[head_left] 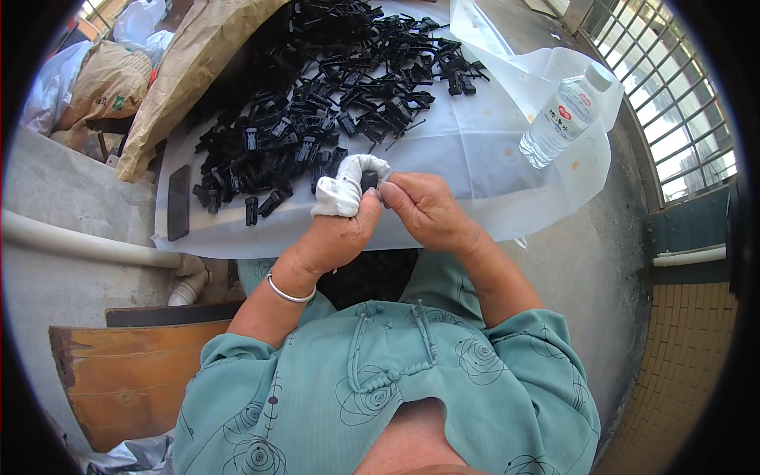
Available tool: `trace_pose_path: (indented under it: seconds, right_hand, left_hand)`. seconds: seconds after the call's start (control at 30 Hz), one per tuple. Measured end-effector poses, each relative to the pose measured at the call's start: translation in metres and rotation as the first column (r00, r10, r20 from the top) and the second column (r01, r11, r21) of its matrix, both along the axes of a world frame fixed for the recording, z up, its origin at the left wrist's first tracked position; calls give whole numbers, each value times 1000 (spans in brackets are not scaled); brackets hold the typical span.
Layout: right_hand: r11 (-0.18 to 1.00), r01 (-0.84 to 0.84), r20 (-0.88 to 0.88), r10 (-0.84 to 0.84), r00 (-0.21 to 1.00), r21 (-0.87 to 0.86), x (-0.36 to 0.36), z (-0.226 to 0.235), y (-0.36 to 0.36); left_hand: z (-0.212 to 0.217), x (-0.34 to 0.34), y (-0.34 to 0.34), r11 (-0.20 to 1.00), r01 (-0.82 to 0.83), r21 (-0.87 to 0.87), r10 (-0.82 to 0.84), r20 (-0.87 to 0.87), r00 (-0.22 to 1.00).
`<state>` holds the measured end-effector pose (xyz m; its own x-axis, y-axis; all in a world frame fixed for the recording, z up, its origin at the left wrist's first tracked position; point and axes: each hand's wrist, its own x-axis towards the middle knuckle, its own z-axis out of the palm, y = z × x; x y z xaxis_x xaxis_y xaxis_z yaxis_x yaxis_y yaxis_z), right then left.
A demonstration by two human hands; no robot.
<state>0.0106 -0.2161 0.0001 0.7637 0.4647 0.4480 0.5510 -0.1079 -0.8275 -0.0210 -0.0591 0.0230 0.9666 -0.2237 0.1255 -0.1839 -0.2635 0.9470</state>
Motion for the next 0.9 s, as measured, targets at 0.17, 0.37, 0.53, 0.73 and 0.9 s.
trace_pose_path:
  seconds: [0.17,0.37,0.53,0.73,0.9]
  right_hand:
    - [998,55,-121,-53,991,14,-3,-3,11]
    - [991,111,-78,-105,991,72,0,-12,24]
    - [949,305,74,-300,951,-79,34,-7,5]
    - [713,555,268,-486,832,-429,88,-25,-16]
    - [630,511,241,-467,851,-584,78,-18,-10]
  left_hand:
    - [-8,1,-3,982,-47,182,-1,252,968]
    - [-12,4,9,923,-80,378,-84,399,913]
    - [-2,30,27,913,-293,283,126,487,864]
    - [10,46,57,533,-657,533,189,682,707]
    - [-20,38,32,954,-280,111,259,174,950]
